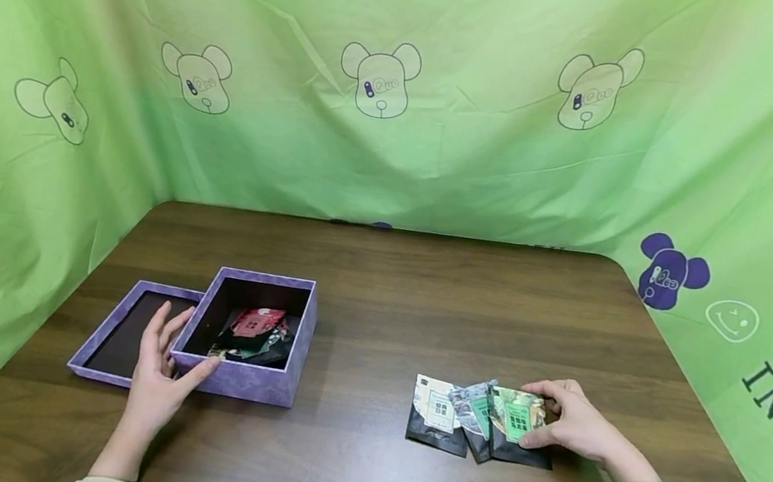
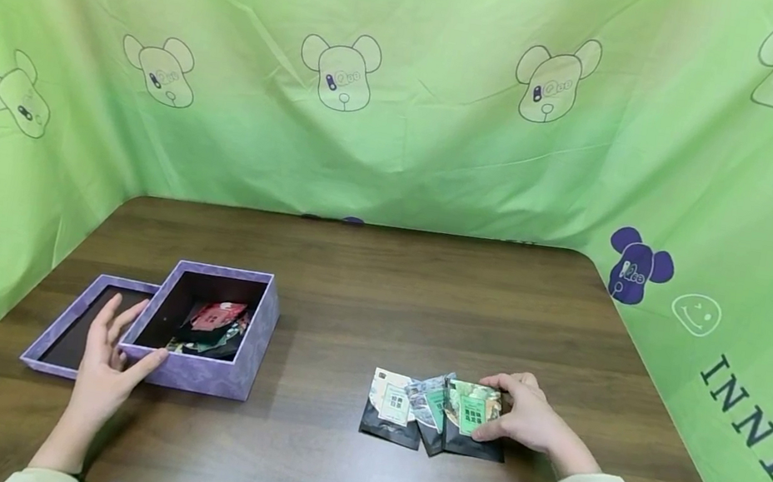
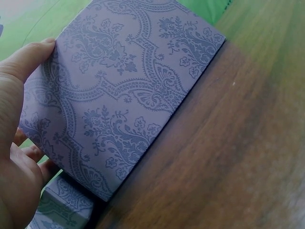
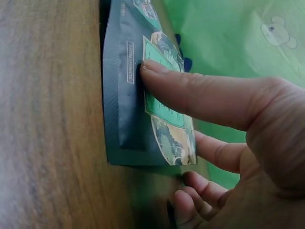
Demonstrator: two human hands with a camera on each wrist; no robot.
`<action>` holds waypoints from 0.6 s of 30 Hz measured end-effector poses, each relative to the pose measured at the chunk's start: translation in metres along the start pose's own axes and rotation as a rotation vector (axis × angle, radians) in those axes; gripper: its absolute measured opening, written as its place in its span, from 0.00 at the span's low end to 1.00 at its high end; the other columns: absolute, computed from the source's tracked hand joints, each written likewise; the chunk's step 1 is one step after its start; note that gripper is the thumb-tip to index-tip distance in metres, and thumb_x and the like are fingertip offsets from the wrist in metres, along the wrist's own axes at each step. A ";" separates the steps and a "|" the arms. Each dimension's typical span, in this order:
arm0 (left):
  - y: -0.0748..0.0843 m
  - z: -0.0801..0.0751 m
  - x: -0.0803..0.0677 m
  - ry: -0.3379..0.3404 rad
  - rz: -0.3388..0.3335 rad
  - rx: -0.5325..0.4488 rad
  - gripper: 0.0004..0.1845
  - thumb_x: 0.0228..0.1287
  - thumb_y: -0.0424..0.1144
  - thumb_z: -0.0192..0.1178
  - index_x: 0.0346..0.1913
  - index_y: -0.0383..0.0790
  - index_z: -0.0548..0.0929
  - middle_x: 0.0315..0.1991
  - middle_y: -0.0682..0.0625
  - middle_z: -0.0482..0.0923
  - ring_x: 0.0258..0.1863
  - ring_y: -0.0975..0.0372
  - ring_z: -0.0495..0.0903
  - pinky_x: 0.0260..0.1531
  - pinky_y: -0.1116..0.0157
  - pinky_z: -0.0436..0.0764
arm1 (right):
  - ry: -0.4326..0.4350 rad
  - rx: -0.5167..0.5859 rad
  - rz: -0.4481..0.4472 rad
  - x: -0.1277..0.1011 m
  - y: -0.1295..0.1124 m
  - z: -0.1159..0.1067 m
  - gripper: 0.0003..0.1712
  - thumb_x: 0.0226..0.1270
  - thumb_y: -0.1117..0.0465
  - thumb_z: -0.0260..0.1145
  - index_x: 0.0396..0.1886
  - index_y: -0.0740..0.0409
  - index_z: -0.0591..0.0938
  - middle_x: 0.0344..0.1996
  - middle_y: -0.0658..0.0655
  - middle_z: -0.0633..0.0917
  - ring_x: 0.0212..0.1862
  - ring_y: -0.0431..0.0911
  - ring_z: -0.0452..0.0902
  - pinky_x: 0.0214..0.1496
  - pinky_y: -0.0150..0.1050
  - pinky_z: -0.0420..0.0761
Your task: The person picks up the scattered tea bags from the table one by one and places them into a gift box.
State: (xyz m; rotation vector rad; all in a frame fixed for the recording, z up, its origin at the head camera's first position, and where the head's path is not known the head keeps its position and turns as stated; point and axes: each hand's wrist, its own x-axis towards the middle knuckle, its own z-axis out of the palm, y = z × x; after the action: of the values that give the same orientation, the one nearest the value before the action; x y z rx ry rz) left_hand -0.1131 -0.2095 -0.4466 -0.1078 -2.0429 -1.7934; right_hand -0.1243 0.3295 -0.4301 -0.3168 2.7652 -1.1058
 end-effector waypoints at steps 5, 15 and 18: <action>0.001 0.000 0.000 -0.002 -0.002 0.015 0.52 0.51 0.12 0.64 0.77 0.34 0.48 0.65 0.58 0.67 0.61 0.73 0.68 0.58 0.78 0.65 | 0.008 0.026 -0.003 0.000 0.003 -0.003 0.34 0.35 0.64 0.84 0.46 0.67 0.81 0.34 0.57 0.71 0.37 0.48 0.64 0.37 0.39 0.66; 0.000 0.002 0.002 -0.008 0.012 0.012 0.53 0.50 0.13 0.65 0.77 0.35 0.49 0.67 0.47 0.67 0.61 0.73 0.68 0.58 0.78 0.65 | -0.153 0.345 0.026 0.001 0.018 -0.019 0.23 0.57 0.75 0.68 0.50 0.86 0.73 0.32 0.53 0.84 0.32 0.38 0.77 0.33 0.34 0.79; -0.001 0.001 0.001 -0.007 -0.001 0.032 0.53 0.50 0.13 0.65 0.77 0.36 0.49 0.68 0.41 0.65 0.62 0.73 0.68 0.58 0.78 0.65 | -0.195 0.427 0.039 0.001 0.022 -0.023 0.22 0.61 0.74 0.66 0.52 0.86 0.73 0.33 0.50 0.86 0.32 0.39 0.79 0.32 0.35 0.81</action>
State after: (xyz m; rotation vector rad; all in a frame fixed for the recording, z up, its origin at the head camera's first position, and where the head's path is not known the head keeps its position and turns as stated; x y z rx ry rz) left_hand -0.1149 -0.2091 -0.4468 -0.1043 -2.0754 -1.7628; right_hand -0.1334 0.3599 -0.4295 -0.2940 2.2841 -1.5215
